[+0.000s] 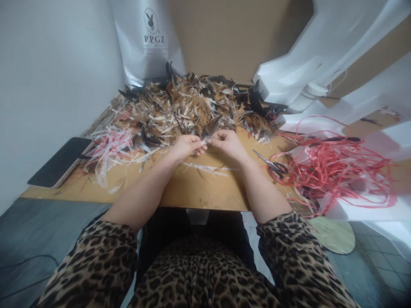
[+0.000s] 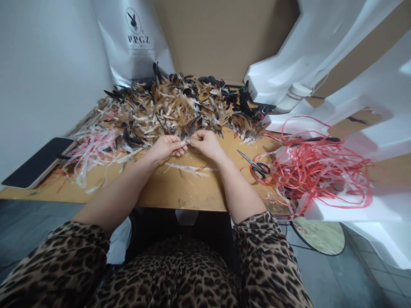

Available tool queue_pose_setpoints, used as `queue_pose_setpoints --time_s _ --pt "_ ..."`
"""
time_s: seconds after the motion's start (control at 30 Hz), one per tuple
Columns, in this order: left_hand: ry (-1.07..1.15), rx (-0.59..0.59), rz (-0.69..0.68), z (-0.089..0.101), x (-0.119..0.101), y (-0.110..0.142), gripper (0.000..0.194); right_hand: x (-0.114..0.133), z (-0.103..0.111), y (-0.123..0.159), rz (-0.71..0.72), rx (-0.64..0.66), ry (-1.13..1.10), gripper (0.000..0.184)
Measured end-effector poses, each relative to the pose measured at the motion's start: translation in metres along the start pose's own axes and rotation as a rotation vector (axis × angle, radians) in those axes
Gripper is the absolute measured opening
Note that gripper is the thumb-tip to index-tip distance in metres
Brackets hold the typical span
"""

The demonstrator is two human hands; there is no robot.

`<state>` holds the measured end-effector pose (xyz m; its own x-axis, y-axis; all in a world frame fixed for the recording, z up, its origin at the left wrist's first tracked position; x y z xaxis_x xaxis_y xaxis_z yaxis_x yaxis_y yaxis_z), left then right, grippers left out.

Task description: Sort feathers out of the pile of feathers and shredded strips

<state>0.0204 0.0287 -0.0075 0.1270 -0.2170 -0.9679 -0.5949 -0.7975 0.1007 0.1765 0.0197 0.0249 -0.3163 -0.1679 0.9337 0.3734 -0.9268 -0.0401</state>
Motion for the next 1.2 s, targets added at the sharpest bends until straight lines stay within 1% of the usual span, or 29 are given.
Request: queue_pose_setpoints --time_s 0.13,0.17,0.23,0.33,0.47,0.6,0.7,0.87,1.07,1.2 --pt "0.122 -0.034 -0.022 0.004 -0.001 -0.002 0.016 -0.001 -0.008 -0.004 0.039 0.049 -0.293 0.034" --pt "0.153 -0.047 -0.033 0.005 -0.001 -0.002 0.015 -0.003 -0.009 -0.005 0.045 0.046 -0.343 0.035" --pt "0.198 -0.068 -0.045 0.006 -0.001 -0.003 0.015 -0.010 -0.010 -0.008 0.021 -0.007 -0.395 0.036" --pt "0.225 -0.082 -0.049 0.005 -0.001 -0.003 0.015 -0.019 -0.012 -0.013 -0.030 -0.077 -0.423 0.036" --pt "0.223 -0.082 -0.055 0.002 0.000 -0.002 0.014 -0.024 -0.019 -0.017 0.010 -0.104 -0.478 0.033" --pt "0.216 -0.071 -0.058 0.000 -0.001 -0.002 0.014 -0.027 -0.023 -0.020 0.017 -0.157 -0.480 0.036" --pt "0.229 -0.079 -0.055 0.000 -0.001 -0.002 0.014 -0.029 -0.024 -0.021 0.024 -0.156 -0.494 0.037" --pt "0.251 -0.080 -0.053 0.000 0.000 -0.002 0.014 -0.025 -0.024 -0.019 0.032 -0.148 -0.502 0.036" --pt "0.327 -0.093 -0.029 -0.002 -0.002 -0.001 0.012 -0.013 -0.025 -0.013 0.028 -0.138 -0.511 0.034" --pt "0.337 -0.082 -0.014 -0.004 -0.002 0.000 0.009 -0.008 -0.023 -0.010 0.027 -0.152 -0.446 0.033"
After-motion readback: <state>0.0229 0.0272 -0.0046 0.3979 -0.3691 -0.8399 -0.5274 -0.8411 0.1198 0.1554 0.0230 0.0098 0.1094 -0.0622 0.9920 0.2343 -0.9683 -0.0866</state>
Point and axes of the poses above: each hand's wrist, its own y-axis away from the middle knuckle, its own z-axis out of the back of the hand, x = y × z, the point moved 4 cm from there along -y, towards the middle knuckle, and after that the axes turned 15 degrees about x, right-handed, at the moved point
